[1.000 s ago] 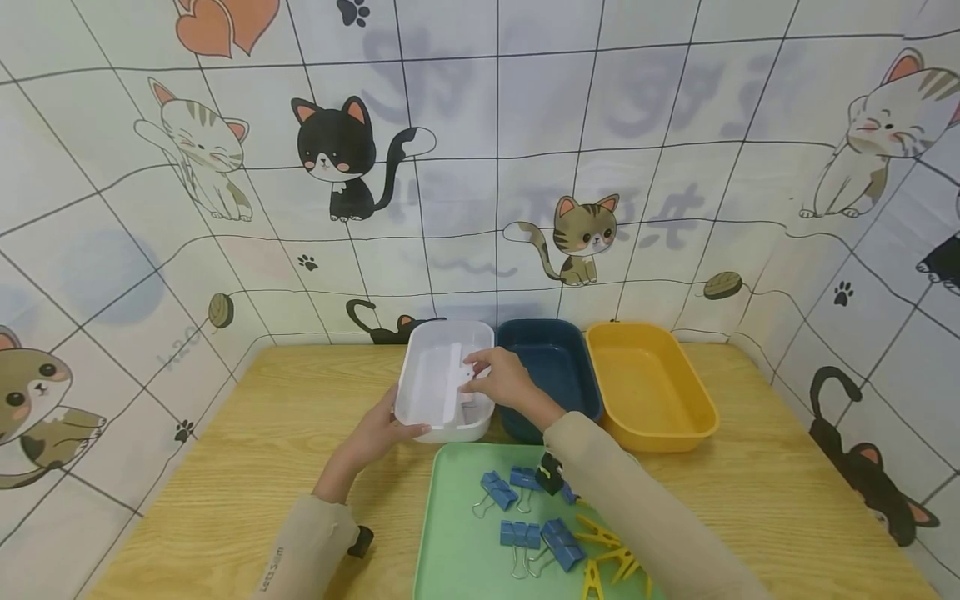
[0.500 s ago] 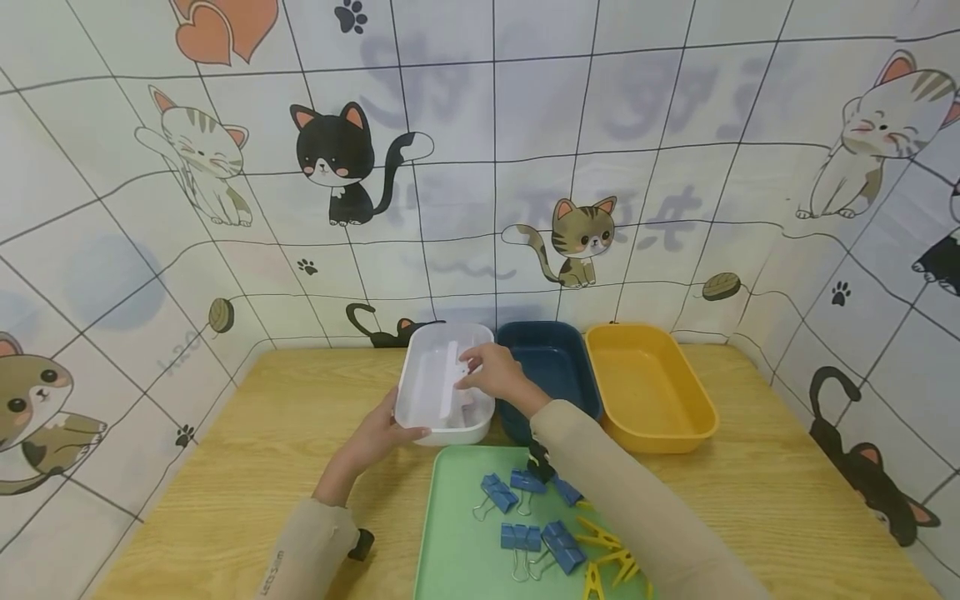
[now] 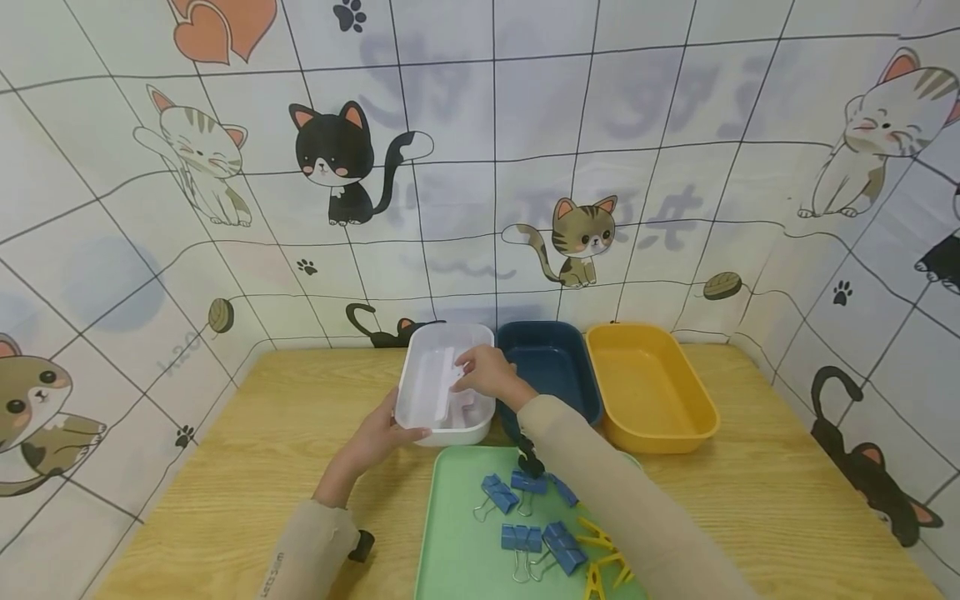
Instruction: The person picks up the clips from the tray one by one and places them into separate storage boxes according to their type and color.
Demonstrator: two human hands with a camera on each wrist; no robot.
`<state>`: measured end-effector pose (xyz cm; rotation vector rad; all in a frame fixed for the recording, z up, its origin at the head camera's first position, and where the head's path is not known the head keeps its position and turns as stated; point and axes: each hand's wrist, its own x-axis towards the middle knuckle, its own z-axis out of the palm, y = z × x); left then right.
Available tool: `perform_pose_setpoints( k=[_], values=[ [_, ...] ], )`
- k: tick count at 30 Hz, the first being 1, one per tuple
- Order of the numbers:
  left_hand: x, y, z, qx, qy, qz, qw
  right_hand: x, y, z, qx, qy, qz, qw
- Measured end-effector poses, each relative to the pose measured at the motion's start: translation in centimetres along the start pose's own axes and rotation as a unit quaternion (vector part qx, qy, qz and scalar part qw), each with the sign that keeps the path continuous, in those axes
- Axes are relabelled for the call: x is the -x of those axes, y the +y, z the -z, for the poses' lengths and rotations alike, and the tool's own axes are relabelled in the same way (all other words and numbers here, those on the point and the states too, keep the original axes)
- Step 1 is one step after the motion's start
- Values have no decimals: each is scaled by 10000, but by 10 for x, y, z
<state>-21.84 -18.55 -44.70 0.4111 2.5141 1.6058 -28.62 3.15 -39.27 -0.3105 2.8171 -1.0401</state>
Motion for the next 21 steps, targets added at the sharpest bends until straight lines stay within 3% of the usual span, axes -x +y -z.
perform_pose_setpoints(
  k=[21],
  values=[
    [1,3,1,-35,3,-25,10000,-5,-4,-6,304,-199,-221,9991]
  ],
)
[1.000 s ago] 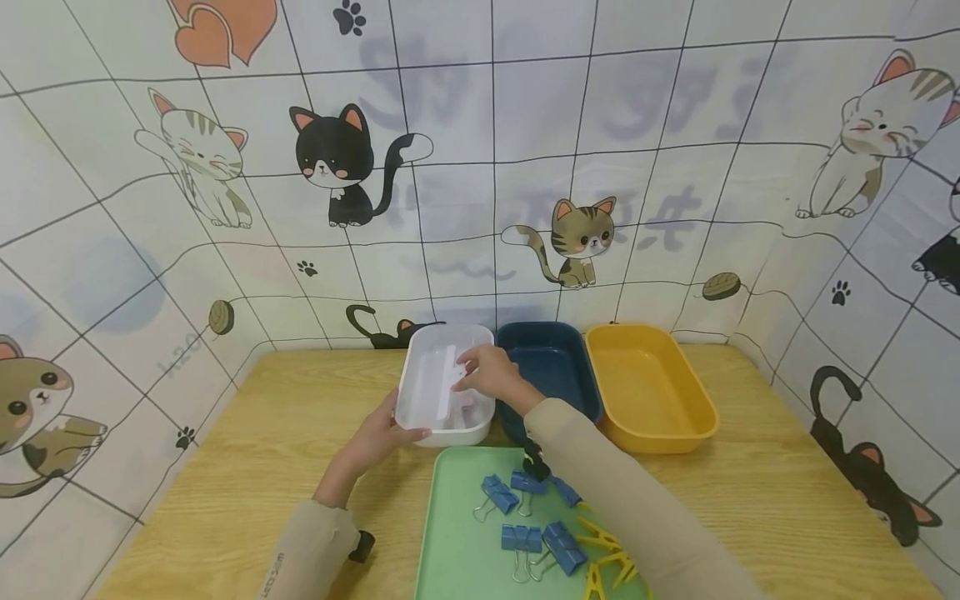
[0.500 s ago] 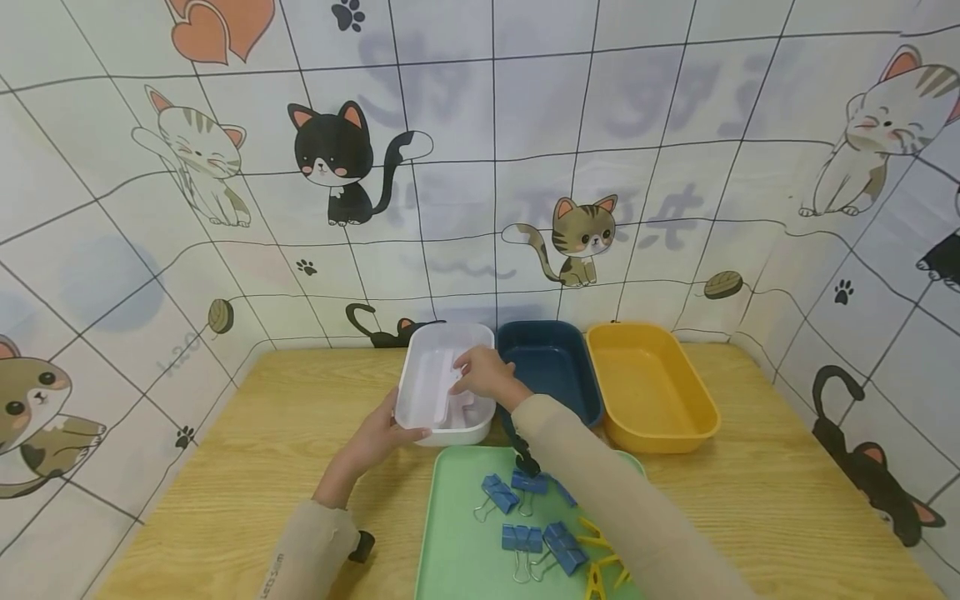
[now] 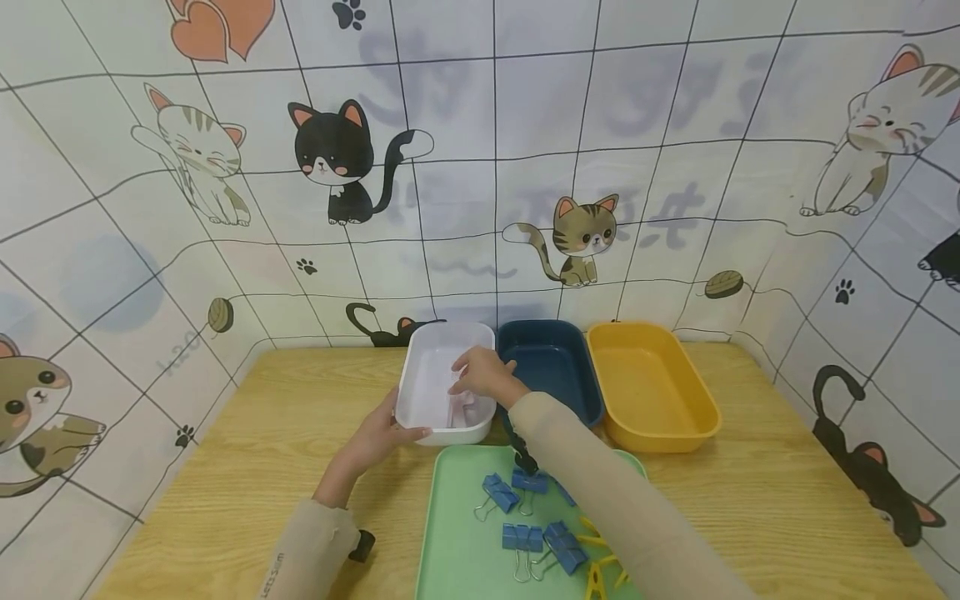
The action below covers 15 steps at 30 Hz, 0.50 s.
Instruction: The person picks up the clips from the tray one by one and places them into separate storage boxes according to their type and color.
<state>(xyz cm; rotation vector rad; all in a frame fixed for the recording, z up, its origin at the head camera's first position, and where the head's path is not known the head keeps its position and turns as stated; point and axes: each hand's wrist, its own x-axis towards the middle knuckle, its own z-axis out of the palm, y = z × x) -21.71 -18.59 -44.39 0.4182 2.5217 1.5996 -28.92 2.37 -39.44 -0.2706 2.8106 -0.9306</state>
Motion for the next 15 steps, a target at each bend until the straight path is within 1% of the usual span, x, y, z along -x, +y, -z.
perform_pose_setpoints(
  k=[3,9,15],
  values=[
    [-1,0,0,10,8,15,10000,0,-1,1,49,-49,-3,10000],
    [-1,-1,1,15,-1,9,10000,1,0,2,-10,24,89,10000],
    [-2,-2,0,49,8,147,9999,1,3,2,-12,93,261,9996]
  ],
)
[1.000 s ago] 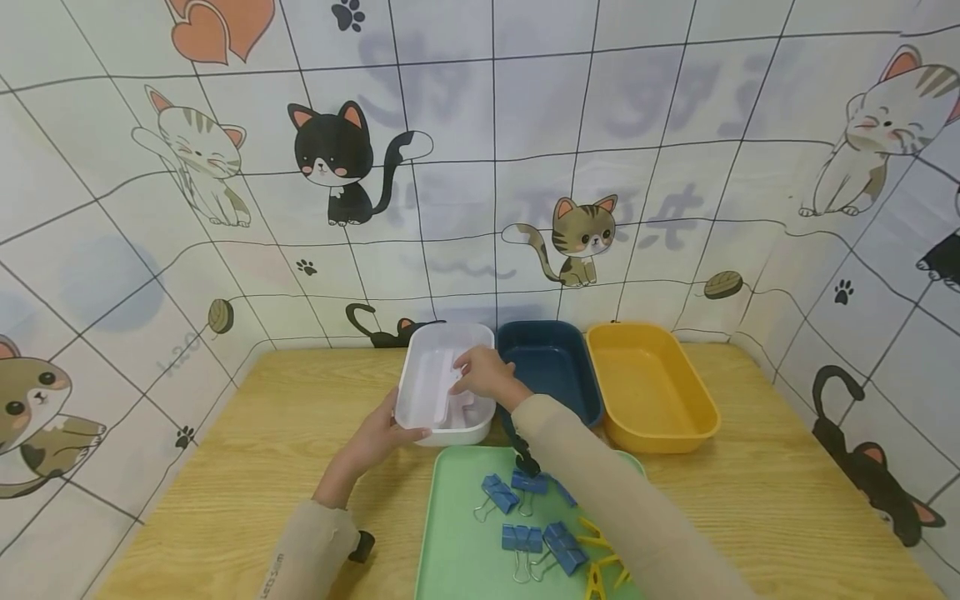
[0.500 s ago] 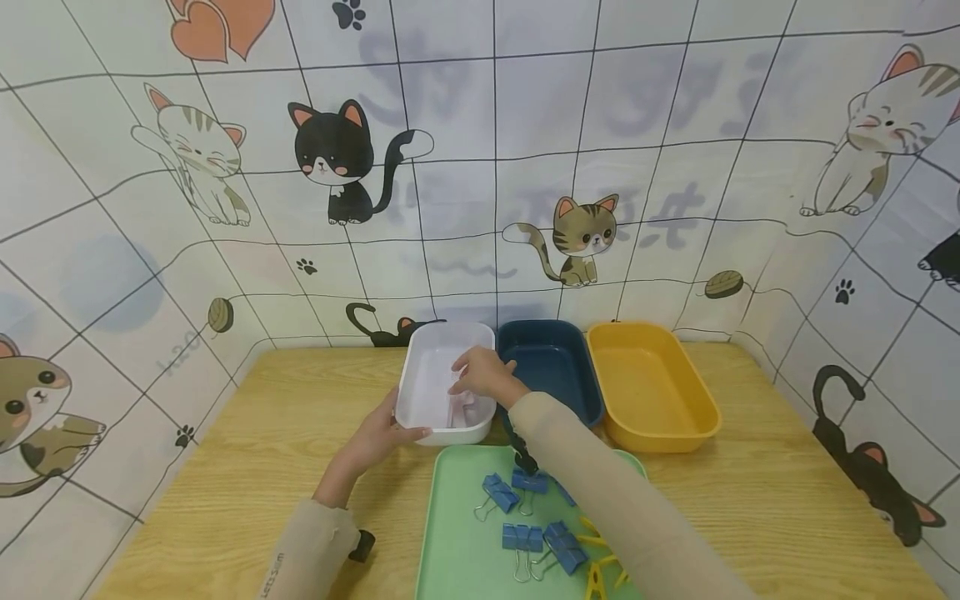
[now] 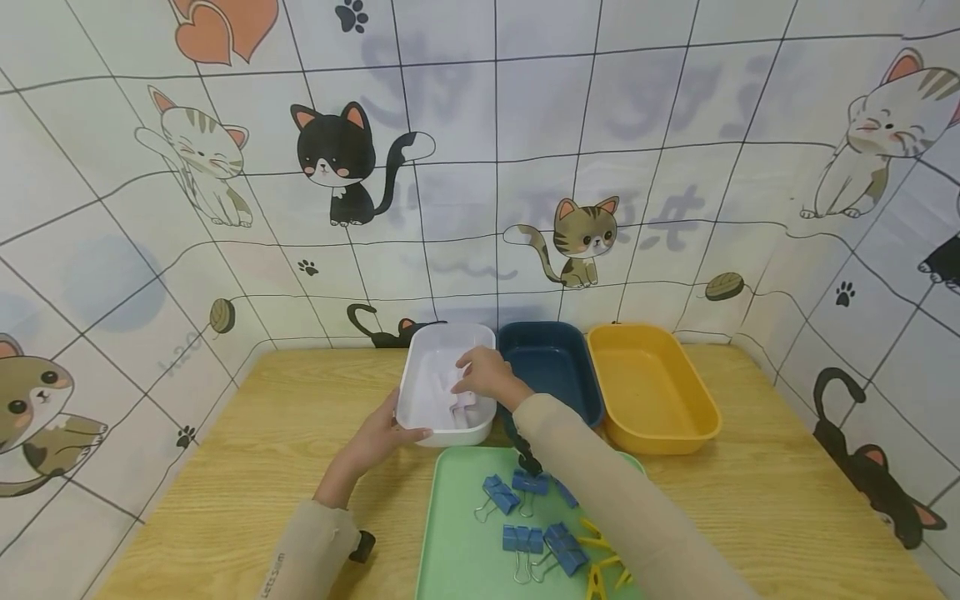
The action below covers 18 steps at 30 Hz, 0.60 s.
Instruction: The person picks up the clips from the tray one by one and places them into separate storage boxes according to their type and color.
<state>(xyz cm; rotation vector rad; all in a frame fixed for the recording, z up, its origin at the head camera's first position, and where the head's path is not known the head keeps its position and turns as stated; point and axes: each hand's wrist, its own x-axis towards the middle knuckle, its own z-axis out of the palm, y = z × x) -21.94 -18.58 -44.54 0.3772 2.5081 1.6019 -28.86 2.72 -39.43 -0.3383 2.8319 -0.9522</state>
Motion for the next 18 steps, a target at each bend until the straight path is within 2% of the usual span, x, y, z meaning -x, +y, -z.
perform_pose_setpoints(
  k=[8,13,18],
  values=[
    [1,3,-1,21,-10,-52,10000,4,3,4,-115,95,116,9998],
    [1,3,0,1,-39,-145,9999,6,7,7,-404,120,92,9991],
    [1,4,0,-30,-21,-86,10000,8,11,8,-682,136,106,9975]
  ],
)
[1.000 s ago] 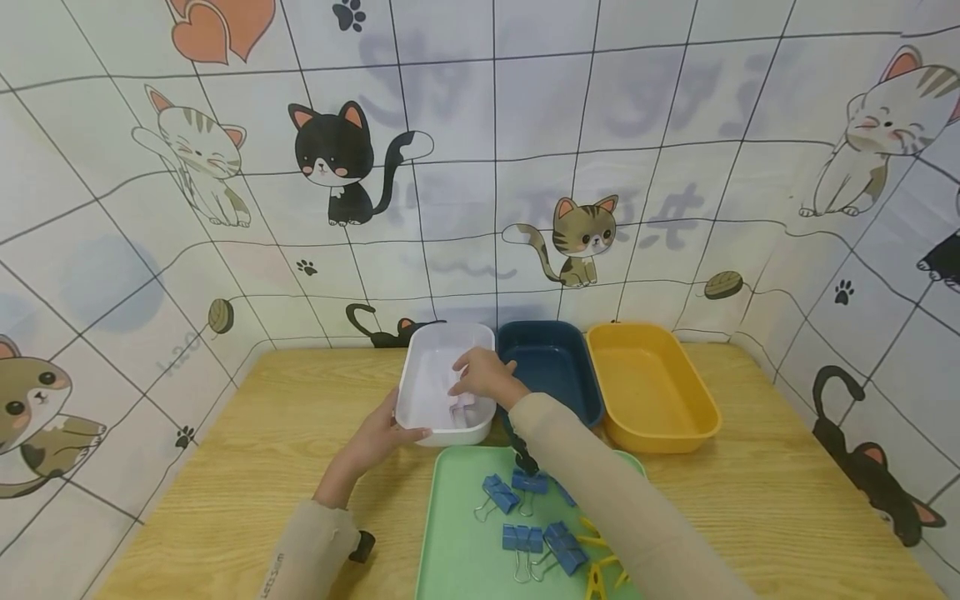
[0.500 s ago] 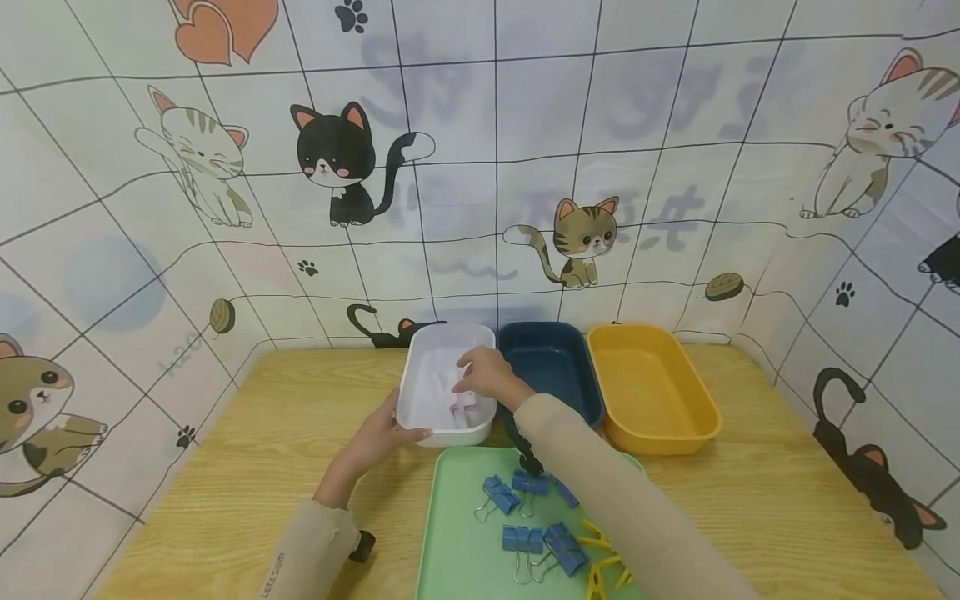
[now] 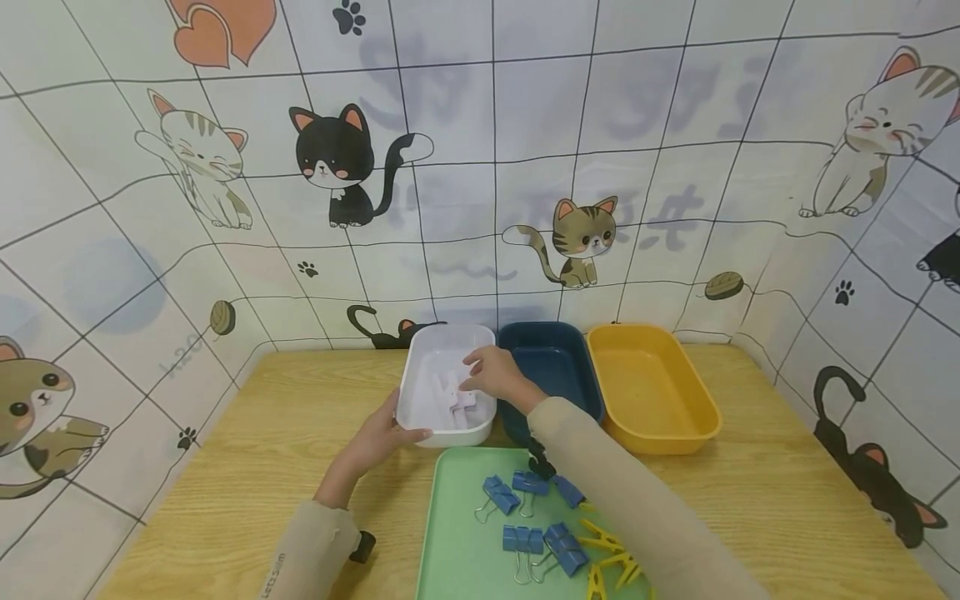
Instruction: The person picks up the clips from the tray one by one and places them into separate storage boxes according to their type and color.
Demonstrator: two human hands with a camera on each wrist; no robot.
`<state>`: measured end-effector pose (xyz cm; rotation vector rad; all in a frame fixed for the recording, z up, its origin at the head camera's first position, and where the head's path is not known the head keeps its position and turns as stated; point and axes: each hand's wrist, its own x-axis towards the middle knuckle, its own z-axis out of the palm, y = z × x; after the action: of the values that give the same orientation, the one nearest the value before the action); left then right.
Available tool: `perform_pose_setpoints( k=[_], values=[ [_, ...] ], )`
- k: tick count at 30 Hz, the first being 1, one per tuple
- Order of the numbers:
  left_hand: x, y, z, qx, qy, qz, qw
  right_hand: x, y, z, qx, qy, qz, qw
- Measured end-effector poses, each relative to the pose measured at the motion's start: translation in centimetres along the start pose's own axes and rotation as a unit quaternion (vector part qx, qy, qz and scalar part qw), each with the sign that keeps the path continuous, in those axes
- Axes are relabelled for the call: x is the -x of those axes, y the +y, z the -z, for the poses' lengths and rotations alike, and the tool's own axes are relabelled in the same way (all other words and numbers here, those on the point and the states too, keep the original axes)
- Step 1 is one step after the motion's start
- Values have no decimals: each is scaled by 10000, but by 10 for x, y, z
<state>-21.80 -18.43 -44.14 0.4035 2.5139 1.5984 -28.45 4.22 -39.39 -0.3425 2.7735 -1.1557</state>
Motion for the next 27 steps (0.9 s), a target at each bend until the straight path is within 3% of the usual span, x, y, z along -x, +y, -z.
perform_pose_setpoints(
  k=[12,19,27],
  values=[
    [1,-2,-2,-60,50,-64,9999,12,6,3,-115,132,361,9992],
    [-1,0,-2,-24,83,141,9999,22,7,4,-201,162,501,9984],
    [1,-1,-2,-48,105,-10,9999,34,10,12,-322,172,630,9973]
  ],
)
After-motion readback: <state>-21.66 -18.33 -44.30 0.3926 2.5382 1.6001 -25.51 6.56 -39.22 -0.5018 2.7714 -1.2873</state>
